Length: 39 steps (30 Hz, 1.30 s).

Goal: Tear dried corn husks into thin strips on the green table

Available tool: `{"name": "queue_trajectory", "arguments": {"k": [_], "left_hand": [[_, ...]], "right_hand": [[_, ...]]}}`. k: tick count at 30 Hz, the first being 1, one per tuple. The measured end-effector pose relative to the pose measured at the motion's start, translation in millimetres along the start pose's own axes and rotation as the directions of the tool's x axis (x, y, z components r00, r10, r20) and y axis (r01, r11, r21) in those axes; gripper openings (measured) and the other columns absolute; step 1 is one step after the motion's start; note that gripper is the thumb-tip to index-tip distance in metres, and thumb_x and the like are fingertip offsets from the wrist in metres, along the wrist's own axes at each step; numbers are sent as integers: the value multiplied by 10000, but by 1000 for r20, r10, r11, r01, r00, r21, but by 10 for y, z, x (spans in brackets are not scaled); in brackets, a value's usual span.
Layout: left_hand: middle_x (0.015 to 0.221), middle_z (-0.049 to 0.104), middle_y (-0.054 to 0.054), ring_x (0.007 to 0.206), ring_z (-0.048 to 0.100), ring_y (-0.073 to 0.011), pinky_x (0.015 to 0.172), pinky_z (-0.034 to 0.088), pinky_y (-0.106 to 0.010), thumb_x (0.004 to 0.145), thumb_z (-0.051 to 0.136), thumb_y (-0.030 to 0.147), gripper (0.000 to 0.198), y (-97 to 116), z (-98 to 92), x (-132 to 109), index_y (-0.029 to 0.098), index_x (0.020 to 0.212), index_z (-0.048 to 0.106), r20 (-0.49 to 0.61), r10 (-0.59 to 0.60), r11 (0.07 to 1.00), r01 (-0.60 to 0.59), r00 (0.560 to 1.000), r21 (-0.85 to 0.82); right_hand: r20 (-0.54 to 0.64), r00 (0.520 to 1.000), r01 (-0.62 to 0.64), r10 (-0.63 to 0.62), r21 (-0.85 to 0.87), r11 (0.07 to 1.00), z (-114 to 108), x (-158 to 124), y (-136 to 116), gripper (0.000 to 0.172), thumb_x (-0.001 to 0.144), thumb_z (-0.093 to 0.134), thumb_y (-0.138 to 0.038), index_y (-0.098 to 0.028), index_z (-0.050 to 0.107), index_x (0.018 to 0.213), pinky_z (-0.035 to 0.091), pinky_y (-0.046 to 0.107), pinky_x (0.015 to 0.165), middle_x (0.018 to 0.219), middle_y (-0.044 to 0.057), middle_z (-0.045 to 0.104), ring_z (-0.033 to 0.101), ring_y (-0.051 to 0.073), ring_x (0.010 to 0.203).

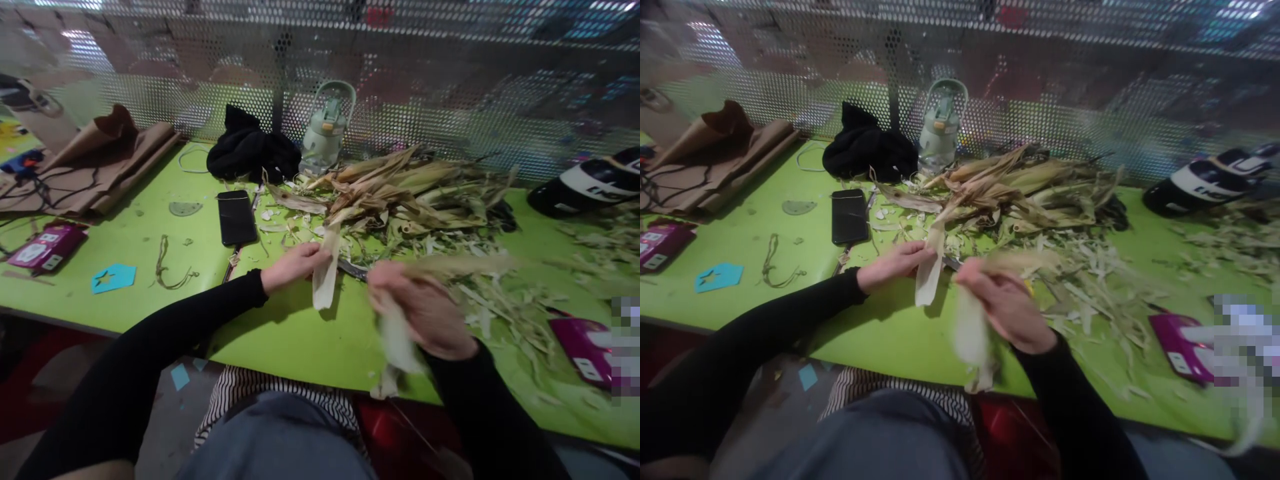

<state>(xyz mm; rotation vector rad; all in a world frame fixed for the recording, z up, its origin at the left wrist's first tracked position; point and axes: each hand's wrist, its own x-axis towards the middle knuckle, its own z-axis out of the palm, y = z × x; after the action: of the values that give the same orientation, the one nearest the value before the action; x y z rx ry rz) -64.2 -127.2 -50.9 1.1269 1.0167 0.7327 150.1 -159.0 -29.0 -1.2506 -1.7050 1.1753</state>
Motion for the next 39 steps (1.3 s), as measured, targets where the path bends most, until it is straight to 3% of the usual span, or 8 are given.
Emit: {"name": "queue_trajectory", "arguments": {"k": [2, 6, 9, 15, 27, 33, 36, 39], "left_hand": [[821, 622, -18, 738, 577, -111, 706, 497, -254, 989, 485, 320, 247, 3, 88, -76, 139, 863, 598, 39, 11, 999, -10, 999, -32], [921, 652, -43, 862, 599, -139, 791, 496, -278, 1009, 448, 302, 267, 13, 169, -135, 136, 892, 621, 30, 9, 997, -6, 1000, -83], [879, 658, -39, 810, 599, -132, 800, 495, -289, 1010, 447, 272, 269, -2, 159, -108, 130, 869, 626, 43, 14, 996, -11, 999, -84], [816, 638, -21, 740, 582, -103, 785, 499, -276, 1003, 458, 239, 280, -1, 130, -89, 120, 792, 598, 79, 11, 1000, -8, 997, -30], [855, 651, -36, 781, 615, -111, 801, 540, -293, 1010, 452, 263, 274, 25, 120, -136, 118, 832, 602, 86, 79, 996, -81, 993, 21], [806, 634, -36, 704, 604, -117, 722, 566, -297, 1013, 423, 276, 313, -23, 121, -91, 124, 805, 601, -26, 172, 966, -164, 985, 202], [721, 611, -17, 639, 563, -114, 649, 519, -263, 996, 443, 242, 297, -67, 184, -97, 134, 768, 599, -29, 245, 913, -221, 969, 343], [724, 628, -12, 627, 534, -103, 629, 471, -239, 977, 462, 222, 264, -85, 212, -115, 138, 782, 618, 11, 347, 842, -317, 938, 436]], "right_hand": [[80, 994, -78, 73, 52, 996, 178, 46, 62, 426, 937, 547, -559, -179, 739, 947, 568, 324, 602, 834, 60, 715, 656, 178, 692], [68, 986, -162, 150, 222, 962, 355, 154, 164, 370, 795, 741, -529, -217, 708, 991, 562, 313, 694, 881, 28, 721, 661, 180, 776], [50, 986, -167, 159, 229, 959, 341, 192, 188, 422, 731, 805, -491, -240, 628, 1021, 556, 307, 646, 920, 15, 701, 656, 183, 796], [-10, 985, -173, 175, 99, 980, 276, 209, 149, 462, 680, 824, -507, -238, 513, 892, 438, 245, 421, 728, -47, 552, 530, 115, 560], [-32, 992, -122, 125, 82, 989, 219, 222, 138, 431, 728, 785, -523, -229, 502, 866, 397, 237, 388, 719, -46, 524, 499, 104, 535], [-329, 938, -2, -111, -324, 946, 117, 175, -19, 205, 842, 659, -306, -243, 465, 838, 386, 263, 434, 732, -20, 539, 473, 111, 513], [-274, 952, 8, -139, -428, 904, 216, 134, -27, 186, 846, 639, -305, -239, 468, 881, 452, 299, 497, 758, 8, 578, 547, 151, 572], [-146, 981, 55, -127, -418, 907, 347, 95, 6, 309, 804, 694, -390, -215, 509, 979, 527, 355, 564, 913, 77, 630, 612, 199, 683]]}}
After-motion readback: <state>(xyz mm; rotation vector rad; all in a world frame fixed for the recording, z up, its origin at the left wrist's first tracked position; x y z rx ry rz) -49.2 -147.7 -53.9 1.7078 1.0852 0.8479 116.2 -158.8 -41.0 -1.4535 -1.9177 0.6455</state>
